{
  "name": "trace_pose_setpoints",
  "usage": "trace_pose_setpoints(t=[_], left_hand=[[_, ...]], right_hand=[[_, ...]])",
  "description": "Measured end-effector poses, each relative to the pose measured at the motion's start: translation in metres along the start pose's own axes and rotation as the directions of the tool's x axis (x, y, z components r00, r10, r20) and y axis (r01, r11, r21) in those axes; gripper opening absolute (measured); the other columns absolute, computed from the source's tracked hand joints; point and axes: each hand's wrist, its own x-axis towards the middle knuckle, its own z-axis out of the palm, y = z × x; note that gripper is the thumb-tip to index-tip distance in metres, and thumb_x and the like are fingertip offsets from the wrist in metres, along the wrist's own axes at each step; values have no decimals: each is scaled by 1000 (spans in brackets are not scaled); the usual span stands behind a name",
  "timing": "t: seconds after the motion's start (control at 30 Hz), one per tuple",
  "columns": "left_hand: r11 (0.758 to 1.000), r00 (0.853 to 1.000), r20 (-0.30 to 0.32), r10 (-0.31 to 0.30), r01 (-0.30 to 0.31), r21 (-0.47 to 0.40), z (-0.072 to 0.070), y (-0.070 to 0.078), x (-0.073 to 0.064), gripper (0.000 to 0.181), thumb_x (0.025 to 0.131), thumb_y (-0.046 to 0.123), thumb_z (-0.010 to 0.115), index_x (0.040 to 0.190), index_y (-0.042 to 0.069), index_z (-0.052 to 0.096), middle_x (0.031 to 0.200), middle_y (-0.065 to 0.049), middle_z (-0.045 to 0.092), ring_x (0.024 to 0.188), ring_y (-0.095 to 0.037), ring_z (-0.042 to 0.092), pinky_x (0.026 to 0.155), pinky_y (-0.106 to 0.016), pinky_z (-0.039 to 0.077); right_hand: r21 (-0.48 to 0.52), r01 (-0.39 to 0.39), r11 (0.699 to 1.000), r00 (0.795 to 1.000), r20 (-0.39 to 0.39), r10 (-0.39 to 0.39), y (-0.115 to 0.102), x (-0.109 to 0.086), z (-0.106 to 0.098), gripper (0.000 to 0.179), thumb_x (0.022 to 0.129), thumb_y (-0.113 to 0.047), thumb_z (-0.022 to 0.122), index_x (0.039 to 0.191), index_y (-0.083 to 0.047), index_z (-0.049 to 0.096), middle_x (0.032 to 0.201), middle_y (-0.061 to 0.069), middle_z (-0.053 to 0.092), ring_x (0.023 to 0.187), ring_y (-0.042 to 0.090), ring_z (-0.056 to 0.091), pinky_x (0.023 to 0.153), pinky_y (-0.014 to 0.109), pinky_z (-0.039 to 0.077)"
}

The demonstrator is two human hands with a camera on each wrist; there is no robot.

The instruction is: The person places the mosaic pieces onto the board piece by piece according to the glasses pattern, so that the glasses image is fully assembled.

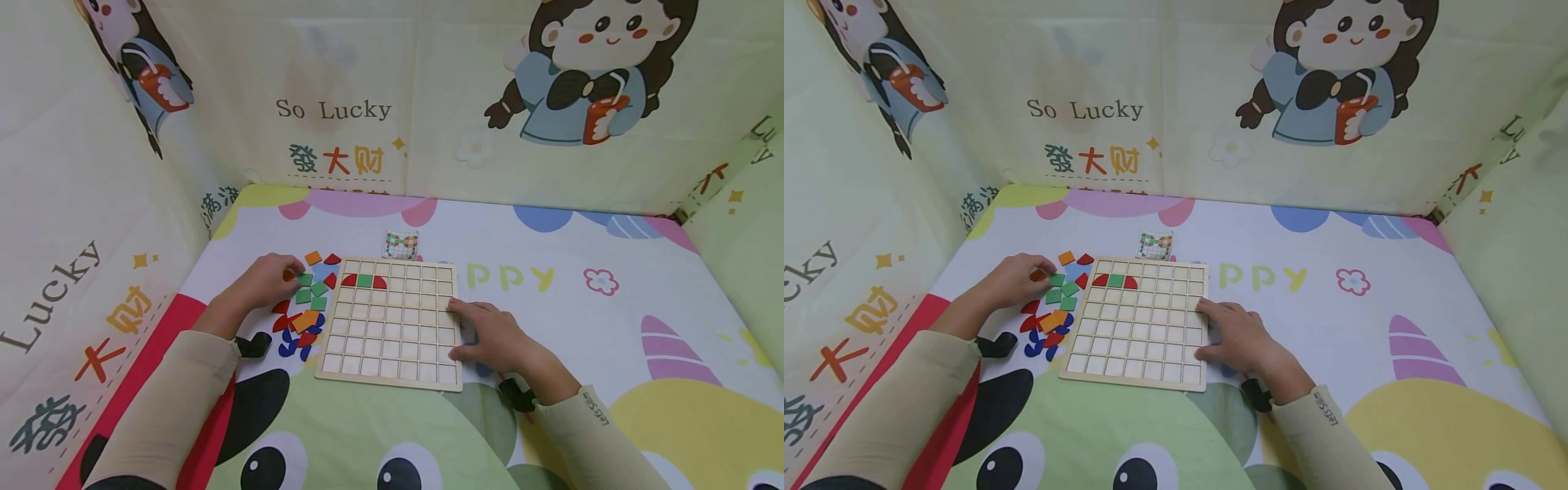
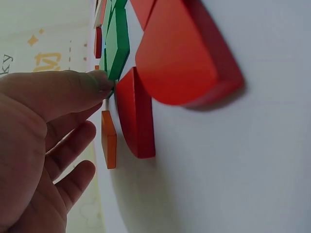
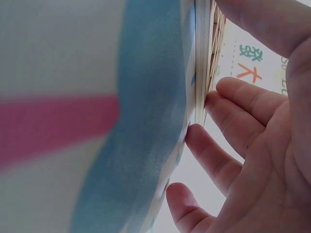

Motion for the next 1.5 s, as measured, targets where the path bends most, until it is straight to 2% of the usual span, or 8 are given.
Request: trace_pose_setpoints(t=[0.4,0.63,0.87,1.07,1.2,1.27,1.5], left_hand=[[1000,1000,3,-6,6,16,0,1,3,31,92,13,70,120,1,65,113,-18,60,110,-35,49,90,-45,54],[1000,1000,-28,-5,5,9,-1,2,4,32,93,14,69,121,1,64,119,-20,57,115,-36,48,93,-47,52],[999,999,-15,38,-38,-7,-4,13,2,32,93,16,69,121,2,65,125,-20,54,117,-35,46,93,-47,52],[1000,1000,16,17,-17,-4,1,28,1,32,91,16,68,121,5,66,131,-20,52,119,-35,45,90,-45,54],[997,998,11,69,-69,35,8,39,-1,29,90,16,71,116,5,68,122,-17,58,113,-32,49,88,-43,55],[992,993,11,117,-117,52,11,42,-2,27,90,16,73,114,4,69,117,-15,61,111,-31,50,91,-44,53],[962,962,38,269,-271,46,18,53,-3,27,90,15,74,113,1,67,111,-13,64,104,-29,55,89,-42,53]], right_hand=[[0,3,1000,1000,0,-3,0,0,0,78,83,-33,82,147,-6,47,149,14,48,132,42,43,93,66,37],[7,1,1000,1000,6,-1,-1,-1,-1,78,83,-33,81,148,-6,47,150,14,47,133,42,43,93,66,37],[20,4,1000,1000,5,-4,-1,0,-1,77,84,-33,81,147,-6,47,149,14,48,134,41,42,94,67,36],[25,-2,1000,1000,13,2,-1,-1,-2,77,84,-33,80,148,-6,46,149,14,47,134,41,41,96,66,35],[21,0,1000,1000,13,0,-1,-1,-2,77,84,-32,80,148,-6,46,150,14,47,134,41,41,96,67,35],[20,1,1000,1000,12,-1,0,-1,-2,77,84,-32,80,148,-6,46,150,14,47,134,41,41,95,67,35],[16,4,1000,1000,8,-4,0,0,-2,77,84,-34,81,147,-7,47,149,14,48,133,42,42,94,66,36]])
